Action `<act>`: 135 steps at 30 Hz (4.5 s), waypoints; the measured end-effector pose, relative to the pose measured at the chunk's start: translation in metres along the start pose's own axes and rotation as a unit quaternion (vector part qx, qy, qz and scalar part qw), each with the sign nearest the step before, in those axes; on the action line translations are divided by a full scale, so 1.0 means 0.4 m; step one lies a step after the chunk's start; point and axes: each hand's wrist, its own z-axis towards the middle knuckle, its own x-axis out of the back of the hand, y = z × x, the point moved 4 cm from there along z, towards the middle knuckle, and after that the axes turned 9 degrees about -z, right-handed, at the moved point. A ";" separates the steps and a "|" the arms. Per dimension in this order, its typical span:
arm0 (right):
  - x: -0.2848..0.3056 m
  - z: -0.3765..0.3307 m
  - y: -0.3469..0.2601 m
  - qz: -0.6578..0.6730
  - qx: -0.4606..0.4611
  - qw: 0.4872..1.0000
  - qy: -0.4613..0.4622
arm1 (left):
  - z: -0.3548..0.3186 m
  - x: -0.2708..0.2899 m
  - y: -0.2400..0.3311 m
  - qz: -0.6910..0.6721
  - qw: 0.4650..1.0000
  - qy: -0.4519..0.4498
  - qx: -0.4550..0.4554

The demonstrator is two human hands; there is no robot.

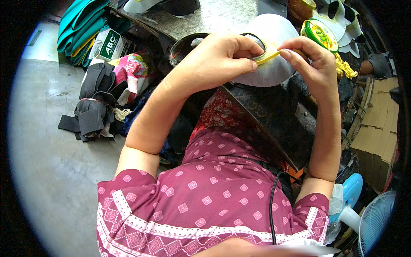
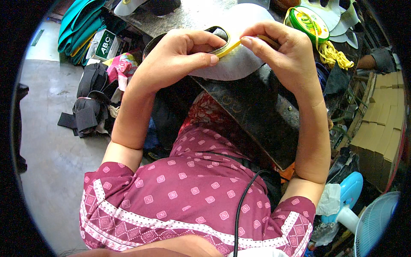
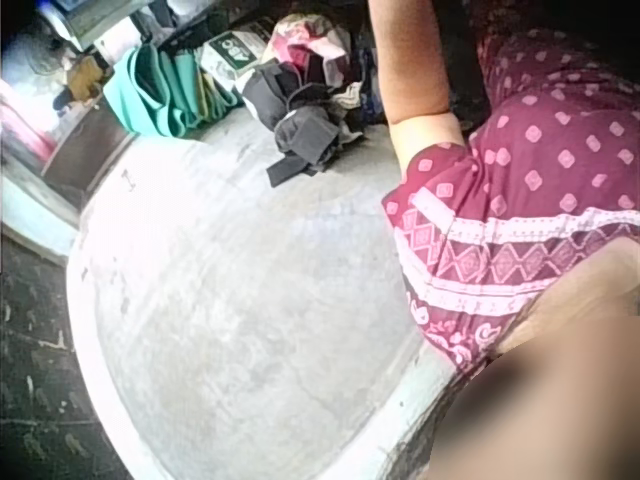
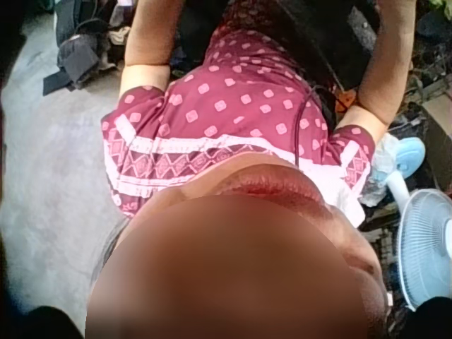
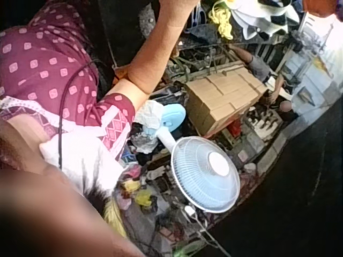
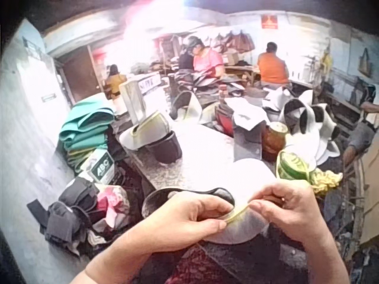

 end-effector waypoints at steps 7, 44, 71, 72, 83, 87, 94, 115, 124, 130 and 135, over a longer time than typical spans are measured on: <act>-0.010 0.001 0.014 -0.024 0.007 1.000 -0.009 | -0.008 -0.015 -0.008 -0.004 0.999 0.035 -0.002; -0.004 -0.015 0.070 -0.037 -0.011 0.997 -0.071 | -0.001 -0.036 -0.006 0.407 0.881 0.116 -0.209; -0.023 0.000 0.042 -0.173 0.106 0.973 -0.108 | -0.030 -0.064 -0.017 0.389 0.896 0.078 -0.202; -0.023 0.000 0.042 -0.160 0.109 0.976 -0.103 | -0.032 -0.065 -0.018 0.391 0.895 0.082 -0.197; 0.003 -0.019 0.023 -0.123 0.083 0.983 -0.108 | 0.009 -0.054 0.041 0.433 0.856 0.004 -0.284; -0.001 -0.030 0.020 -0.137 0.113 0.981 -0.076 | -0.005 -0.034 0.068 0.548 0.794 0.023 -0.262; -0.001 -0.021 0.051 -0.220 0.095 0.968 -0.067 | 0.005 -0.038 -0.012 0.433 0.858 0.102 -0.258; -0.022 -0.023 0.085 -0.301 0.111 0.944 -0.077 | 0.024 -0.046 -0.078 0.353 0.911 0.111 -0.184; -0.010 -0.015 0.107 -0.314 0.095 0.944 -0.036 | 0.030 -0.073 -0.077 0.378 0.895 0.125 -0.201; 0.008 -0.007 0.096 -0.103 0.099 0.989 -0.041 | 0.036 -0.059 -0.066 0.214 0.964 0.094 -0.128; 0.016 0.000 0.057 -0.026 0.065 0.996 -0.052 | 0.018 -0.064 -0.048 0.033 0.992 0.093 -0.072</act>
